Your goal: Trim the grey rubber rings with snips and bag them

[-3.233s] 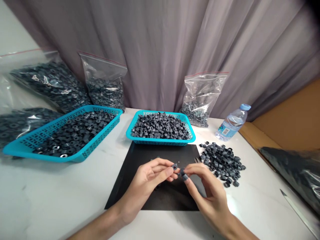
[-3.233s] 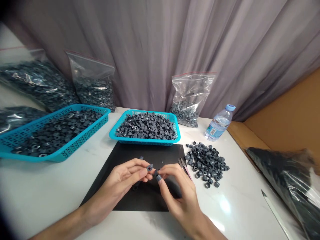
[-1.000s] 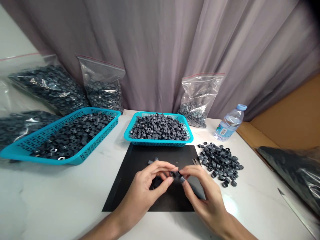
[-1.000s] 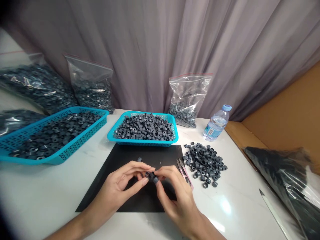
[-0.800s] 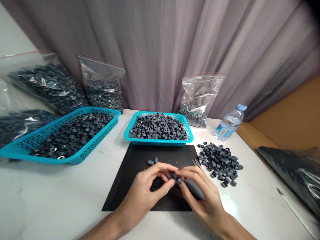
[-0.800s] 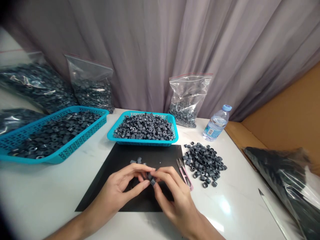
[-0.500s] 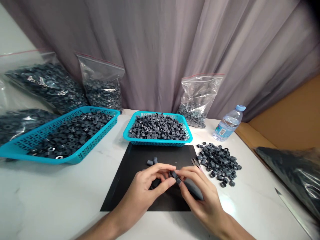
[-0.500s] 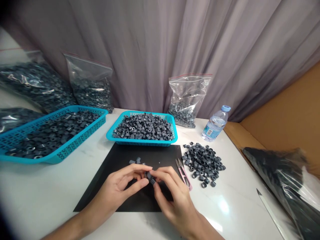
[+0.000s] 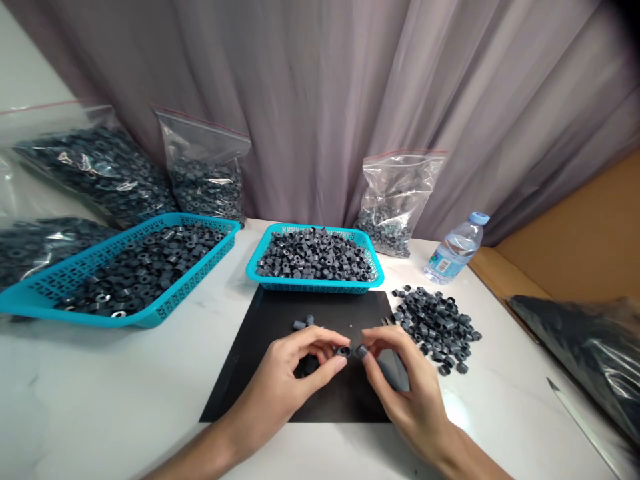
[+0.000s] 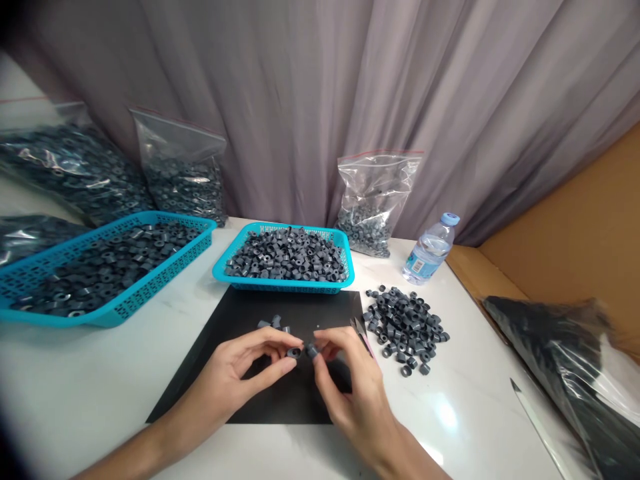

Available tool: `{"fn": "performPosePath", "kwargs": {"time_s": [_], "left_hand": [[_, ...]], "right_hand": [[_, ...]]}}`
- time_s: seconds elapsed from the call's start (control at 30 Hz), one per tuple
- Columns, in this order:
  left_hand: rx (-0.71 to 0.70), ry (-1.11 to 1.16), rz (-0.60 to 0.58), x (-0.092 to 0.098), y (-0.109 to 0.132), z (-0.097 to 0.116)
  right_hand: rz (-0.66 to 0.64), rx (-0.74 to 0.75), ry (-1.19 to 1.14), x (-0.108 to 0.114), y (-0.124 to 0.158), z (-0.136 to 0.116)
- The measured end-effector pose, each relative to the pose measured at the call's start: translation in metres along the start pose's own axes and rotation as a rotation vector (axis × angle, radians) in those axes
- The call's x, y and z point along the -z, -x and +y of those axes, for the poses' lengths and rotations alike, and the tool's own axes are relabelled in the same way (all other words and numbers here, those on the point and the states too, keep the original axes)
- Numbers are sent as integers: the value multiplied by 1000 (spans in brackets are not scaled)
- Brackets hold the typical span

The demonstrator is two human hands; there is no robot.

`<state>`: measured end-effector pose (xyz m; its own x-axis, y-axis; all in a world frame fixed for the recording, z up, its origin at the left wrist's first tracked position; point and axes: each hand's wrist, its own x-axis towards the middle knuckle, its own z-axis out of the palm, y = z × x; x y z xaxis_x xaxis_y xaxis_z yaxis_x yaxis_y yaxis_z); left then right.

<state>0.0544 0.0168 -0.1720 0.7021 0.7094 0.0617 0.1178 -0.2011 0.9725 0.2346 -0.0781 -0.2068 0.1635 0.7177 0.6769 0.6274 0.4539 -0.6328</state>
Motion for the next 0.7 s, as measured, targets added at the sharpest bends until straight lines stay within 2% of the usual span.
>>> {"fn": "performPosePath", "kwargs": {"time_s": [0.07,0.23,0.5,0.7], "left_hand": [[0,-2,-9,-1,0,0],[19,43,-35,-3,1,-2],[159,301,-75,-3,1,6],[236,356,-69,-3,0,16]], "right_hand": [[22,-40,-5,0,-1,1],[-23,-103,-66,1,-1,0],[-16,-17,-79,4,-1,-1],[-32,17,-32,5,-3,0]]}}
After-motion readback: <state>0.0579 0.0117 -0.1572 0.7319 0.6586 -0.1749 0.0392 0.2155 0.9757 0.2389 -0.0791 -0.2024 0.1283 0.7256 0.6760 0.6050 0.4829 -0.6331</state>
